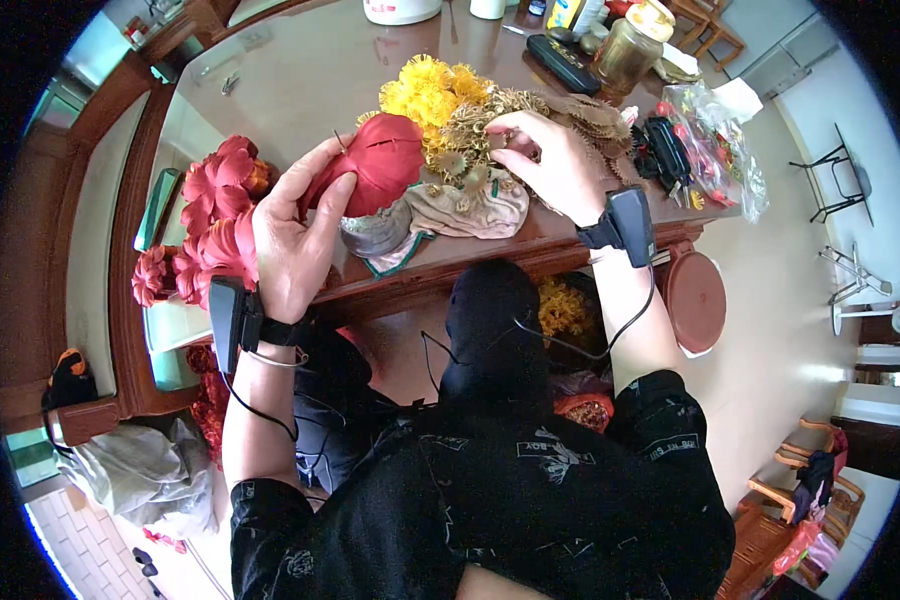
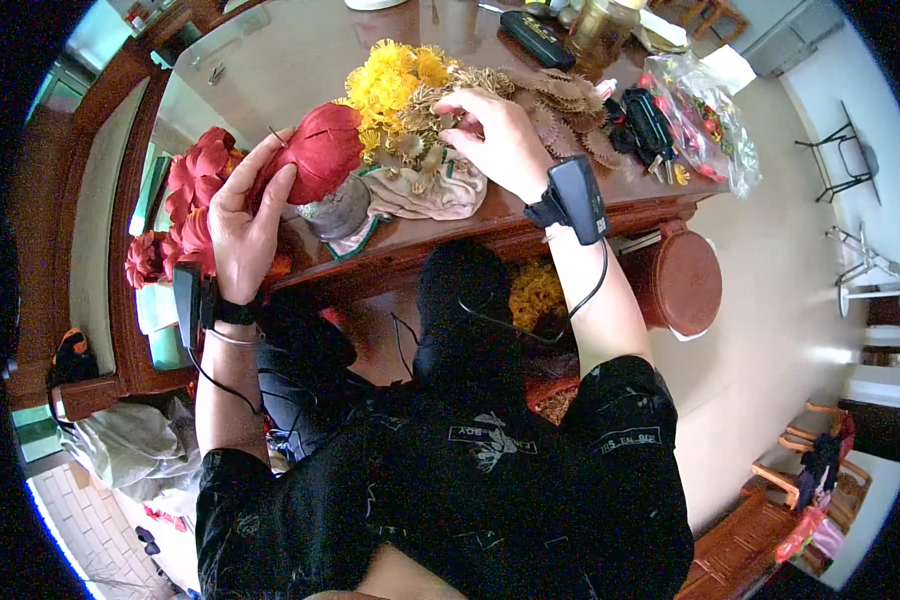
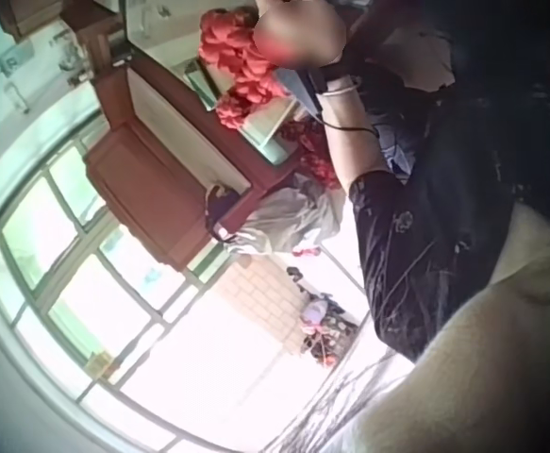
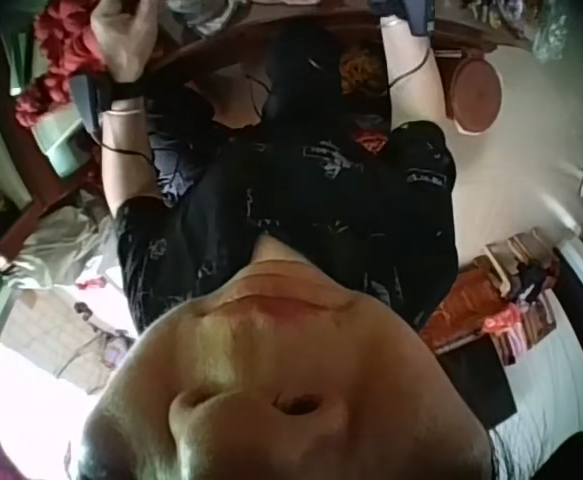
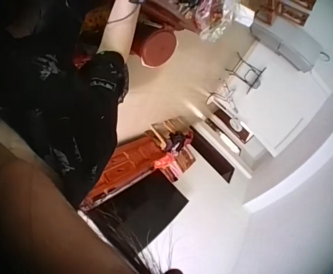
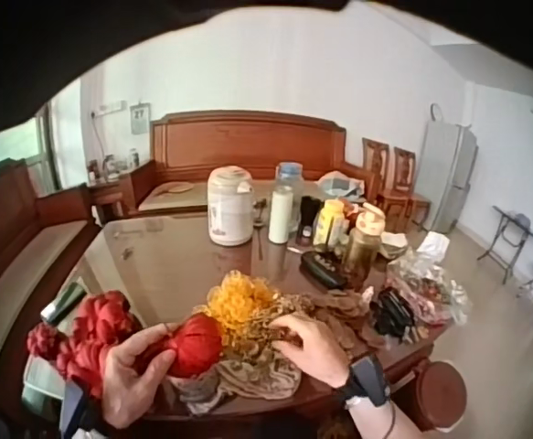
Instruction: Constructing flower ornaments using red fabric pieces and a glue gun.
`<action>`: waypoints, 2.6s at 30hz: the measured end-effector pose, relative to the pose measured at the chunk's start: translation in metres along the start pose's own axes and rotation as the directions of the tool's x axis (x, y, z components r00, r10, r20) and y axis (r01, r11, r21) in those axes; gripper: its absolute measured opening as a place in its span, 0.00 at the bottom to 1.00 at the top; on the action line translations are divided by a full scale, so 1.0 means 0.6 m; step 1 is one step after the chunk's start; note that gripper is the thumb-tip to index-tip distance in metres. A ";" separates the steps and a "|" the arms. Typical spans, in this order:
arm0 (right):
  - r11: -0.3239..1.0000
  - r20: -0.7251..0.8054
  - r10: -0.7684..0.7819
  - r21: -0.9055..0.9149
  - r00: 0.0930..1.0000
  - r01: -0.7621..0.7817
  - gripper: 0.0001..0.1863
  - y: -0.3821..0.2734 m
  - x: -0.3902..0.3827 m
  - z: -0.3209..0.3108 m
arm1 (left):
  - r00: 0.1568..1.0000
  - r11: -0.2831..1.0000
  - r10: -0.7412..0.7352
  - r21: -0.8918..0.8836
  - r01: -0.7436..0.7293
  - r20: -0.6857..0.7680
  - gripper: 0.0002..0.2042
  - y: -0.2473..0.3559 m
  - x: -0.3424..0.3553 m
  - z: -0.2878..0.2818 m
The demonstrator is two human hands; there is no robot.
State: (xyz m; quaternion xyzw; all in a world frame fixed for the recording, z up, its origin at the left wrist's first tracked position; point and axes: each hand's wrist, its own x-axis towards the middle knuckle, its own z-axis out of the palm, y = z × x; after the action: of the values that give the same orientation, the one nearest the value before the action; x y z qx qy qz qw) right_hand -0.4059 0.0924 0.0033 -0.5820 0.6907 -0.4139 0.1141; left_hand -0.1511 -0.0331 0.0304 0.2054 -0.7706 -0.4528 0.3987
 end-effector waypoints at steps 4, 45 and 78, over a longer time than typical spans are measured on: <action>0.986 -0.087 -0.017 0.165 0.996 0.031 0.14 -0.007 -0.011 0.005 | 0.992 0.983 0.119 0.144 -0.112 -0.046 0.17 -0.015 -0.004 -0.001; 0.865 0.059 -0.181 0.484 0.982 0.131 0.11 -0.198 0.092 0.069 | 0.995 0.994 0.023 -0.104 -0.033 -0.100 0.11 -0.005 -0.003 -0.029; 0.875 0.015 -0.065 0.482 0.998 0.050 0.10 -0.181 0.085 0.082 | 0.942 0.804 -0.325 -0.499 0.323 0.087 0.05 0.002 0.045 -0.031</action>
State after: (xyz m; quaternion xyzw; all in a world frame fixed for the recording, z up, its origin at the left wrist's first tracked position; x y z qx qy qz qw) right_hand -0.3124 0.0272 0.0651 -0.5619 0.5469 -0.5666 0.2532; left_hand -0.1524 -0.0610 0.0480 0.2225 -0.5777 -0.6999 0.3562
